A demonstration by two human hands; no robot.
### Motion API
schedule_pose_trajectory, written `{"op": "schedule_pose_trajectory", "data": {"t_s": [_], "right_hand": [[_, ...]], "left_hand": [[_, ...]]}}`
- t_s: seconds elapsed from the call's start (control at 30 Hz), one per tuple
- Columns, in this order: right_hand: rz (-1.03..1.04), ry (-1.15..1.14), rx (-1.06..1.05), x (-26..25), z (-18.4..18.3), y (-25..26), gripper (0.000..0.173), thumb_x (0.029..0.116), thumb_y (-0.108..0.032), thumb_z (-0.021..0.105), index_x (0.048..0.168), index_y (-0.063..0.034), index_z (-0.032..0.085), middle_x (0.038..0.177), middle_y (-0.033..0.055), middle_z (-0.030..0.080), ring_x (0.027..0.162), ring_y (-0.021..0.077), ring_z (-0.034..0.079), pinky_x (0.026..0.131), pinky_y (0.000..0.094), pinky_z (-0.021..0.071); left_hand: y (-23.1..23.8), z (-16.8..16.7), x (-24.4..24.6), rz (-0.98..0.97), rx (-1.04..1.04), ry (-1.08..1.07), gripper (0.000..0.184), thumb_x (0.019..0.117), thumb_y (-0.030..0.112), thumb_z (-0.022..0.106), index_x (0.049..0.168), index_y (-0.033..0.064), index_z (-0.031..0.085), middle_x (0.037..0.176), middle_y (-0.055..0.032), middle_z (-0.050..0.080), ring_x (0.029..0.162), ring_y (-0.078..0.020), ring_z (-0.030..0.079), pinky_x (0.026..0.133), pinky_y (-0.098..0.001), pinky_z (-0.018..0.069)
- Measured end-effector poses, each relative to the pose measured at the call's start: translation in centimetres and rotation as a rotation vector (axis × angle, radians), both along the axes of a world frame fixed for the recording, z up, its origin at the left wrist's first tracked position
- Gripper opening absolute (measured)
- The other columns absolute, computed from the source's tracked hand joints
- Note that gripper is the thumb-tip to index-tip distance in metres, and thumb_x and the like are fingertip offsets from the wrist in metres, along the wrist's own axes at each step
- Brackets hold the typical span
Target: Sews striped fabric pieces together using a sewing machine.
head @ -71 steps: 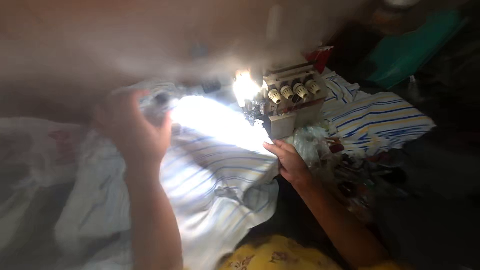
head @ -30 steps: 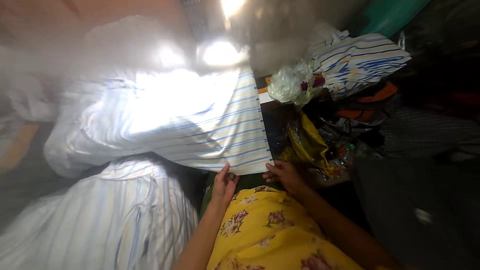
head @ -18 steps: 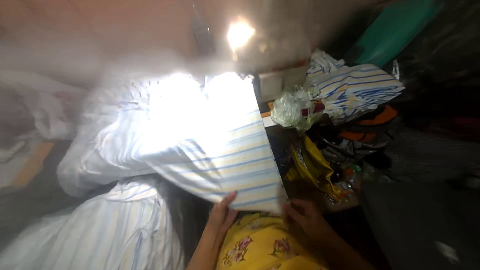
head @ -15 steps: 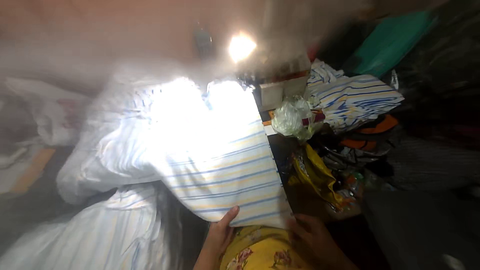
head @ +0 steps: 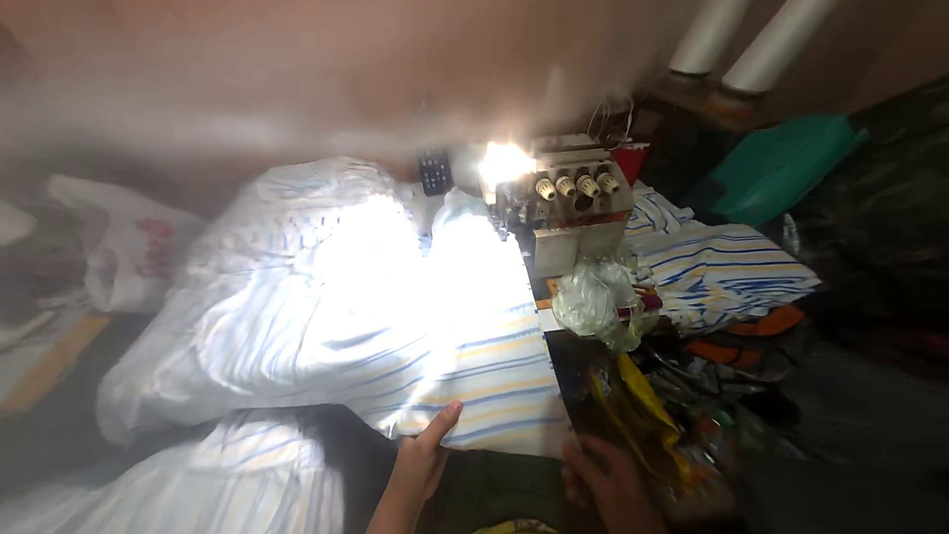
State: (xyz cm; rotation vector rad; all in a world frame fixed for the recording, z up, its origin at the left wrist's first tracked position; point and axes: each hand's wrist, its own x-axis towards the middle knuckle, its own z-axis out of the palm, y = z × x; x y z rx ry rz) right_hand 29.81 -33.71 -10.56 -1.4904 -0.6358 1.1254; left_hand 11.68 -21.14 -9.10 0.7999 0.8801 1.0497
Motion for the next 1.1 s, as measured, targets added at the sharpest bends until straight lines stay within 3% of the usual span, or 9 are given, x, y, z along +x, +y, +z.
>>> {"op": "schedule_pose_trajectory", "data": {"t_s": [0.2,0.47,0.57,0.77,0.87,1.0,1.07,1.1], "right_hand": [[-0.076,-0.027,0.103,0.8,0.8,3.8,0.015,0.1018,-0.005,0.053,0.092,-0.0045,0.065,0.068,-0.008,0.065,0.056,-0.0012,0.061,0.055,0.0158,0.0532],[-0.119,-0.01,0.202,2.3,2.7,9.7,0.017,0.1034,-0.007,0.055,0.09,-0.002,0.063,0.065,-0.0055,0.061,0.053,-0.0004,0.057,0.052,0.0147,0.0497],[-0.147,0.019,0.174,2.5,4.0,11.8,0.017,0.1044,-0.006,0.054,0.09,0.0,0.062,0.065,-0.0037,0.06,0.052,0.0001,0.056,0.052,0.0143,0.0485],[-0.176,-0.013,0.196,3.3,5.3,16.3,0.015,0.1044,-0.005,0.054,0.094,0.0024,0.062,0.067,-0.0022,0.06,0.053,-0.0002,0.055,0.052,0.0141,0.0475],[-0.186,-0.084,0.177,3.8,6.4,18.8,0.017,0.1042,-0.006,0.055,0.094,0.0045,0.062,0.068,-0.0017,0.057,0.053,-0.0001,0.055,0.054,0.0147,0.0489],[-0.228,-0.215,0.253,4.7,5.9,22.4,0.03,0.102,-0.006,0.056,0.072,-0.0009,0.059,0.059,-0.0031,0.05,0.048,0.0006,0.046,0.05,0.016,0.0423],[-0.252,-0.233,0.267,4.8,5.7,23.8,0.04,0.102,-0.006,0.056,0.062,-0.0063,0.051,0.051,-0.0049,0.043,0.043,0.0015,0.042,0.047,0.0174,0.0393],[-0.259,-0.225,0.261,4.9,5.6,24.3,0.043,0.1021,-0.007,0.057,0.059,-0.0081,0.049,0.049,-0.0053,0.042,0.042,0.0018,0.04,0.045,0.0179,0.0377]], "left_hand": [[3.1,1.3,1.4,0.043,0.063,0.011,0.018,0.0993,-0.005,0.047,0.104,0.0038,0.062,0.086,-0.0011,0.077,0.077,-0.009,0.074,0.075,-0.0266,0.0629],[7.4,5.1,3.7,0.168,0.005,0.091,0.013,0.1013,-0.005,0.049,0.097,0.0035,0.057,0.074,0.0005,0.07,0.064,-0.0046,0.068,0.06,-0.0204,0.058],[9.1,6.2,4.5,0.208,0.013,0.125,0.014,0.1011,-0.007,0.045,0.098,0.0046,0.054,0.072,0.0021,0.066,0.063,-0.0031,0.066,0.06,-0.02,0.0572],[13.2,6.7,5.3,0.231,0.045,0.108,0.016,0.1066,-0.001,0.034,0.112,0.0035,0.048,0.085,-0.0016,0.057,0.072,-0.0046,0.06,0.067,-0.0218,0.0532],[15.5,6.7,5.8,0.222,0.018,0.116,0.017,0.108,0.002,0.033,0.118,0.0014,0.047,0.092,-0.0059,0.054,0.078,-0.0103,0.056,0.07,-0.027,0.0507],[18.6,6.8,5.8,0.112,0.05,0.432,0.028,0.1068,0.0,0.041,0.133,-0.0077,0.049,0.114,-0.0182,0.057,0.094,-0.0201,0.057,0.085,-0.0344,0.0488],[20.2,6.2,6.4,0.119,0.062,0.384,0.025,0.1084,0.008,0.04,0.13,-0.0015,0.048,0.107,-0.0104,0.054,0.088,-0.0138,0.053,0.079,-0.0294,0.0477],[21.0,5.7,6.8,0.151,0.05,0.328,0.026,0.1081,0.007,0.042,0.131,-0.0025,0.049,0.108,-0.0118,0.055,0.088,-0.0151,0.053,0.079,-0.0309,0.0481]]}}
